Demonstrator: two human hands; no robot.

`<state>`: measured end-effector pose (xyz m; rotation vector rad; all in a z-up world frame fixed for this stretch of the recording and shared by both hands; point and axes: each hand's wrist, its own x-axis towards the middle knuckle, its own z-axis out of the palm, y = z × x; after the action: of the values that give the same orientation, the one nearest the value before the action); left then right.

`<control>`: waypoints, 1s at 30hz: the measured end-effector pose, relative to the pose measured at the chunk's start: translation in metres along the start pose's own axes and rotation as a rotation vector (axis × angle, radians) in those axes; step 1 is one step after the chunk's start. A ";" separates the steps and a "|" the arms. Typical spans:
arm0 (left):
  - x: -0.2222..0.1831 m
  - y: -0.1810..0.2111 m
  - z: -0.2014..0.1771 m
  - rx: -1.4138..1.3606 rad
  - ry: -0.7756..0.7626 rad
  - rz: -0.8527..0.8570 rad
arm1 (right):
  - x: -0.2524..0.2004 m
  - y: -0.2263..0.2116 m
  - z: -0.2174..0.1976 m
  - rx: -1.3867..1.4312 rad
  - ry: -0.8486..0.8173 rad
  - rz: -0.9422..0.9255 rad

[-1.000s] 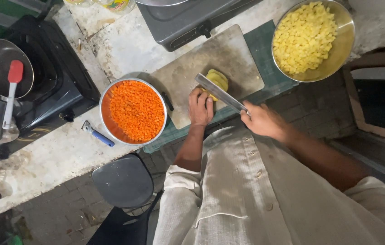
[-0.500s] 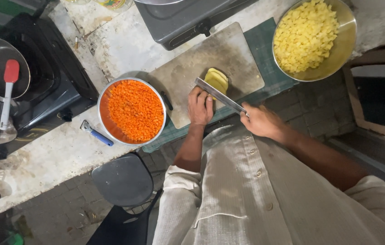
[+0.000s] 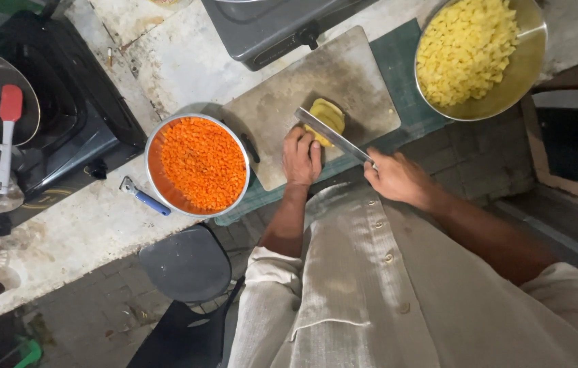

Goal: Dicing potatoes into small cubes on a wooden cutting board using a large kitchen knife.

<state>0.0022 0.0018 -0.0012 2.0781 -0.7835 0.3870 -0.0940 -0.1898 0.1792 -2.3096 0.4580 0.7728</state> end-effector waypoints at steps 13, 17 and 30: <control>-0.009 -0.003 0.005 -0.003 -0.004 -0.023 | 0.007 0.009 0.004 0.085 -0.046 0.030; -0.008 -0.005 0.005 -0.012 -0.002 -0.019 | 0.005 0.003 0.000 0.064 -0.065 0.060; -0.010 -0.006 0.007 0.004 -0.022 -0.023 | -0.002 0.006 0.010 0.151 -0.032 0.111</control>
<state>-0.0016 0.0023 -0.0144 2.0961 -0.7720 0.3542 -0.1026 -0.1873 0.1708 -2.1438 0.6136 0.7991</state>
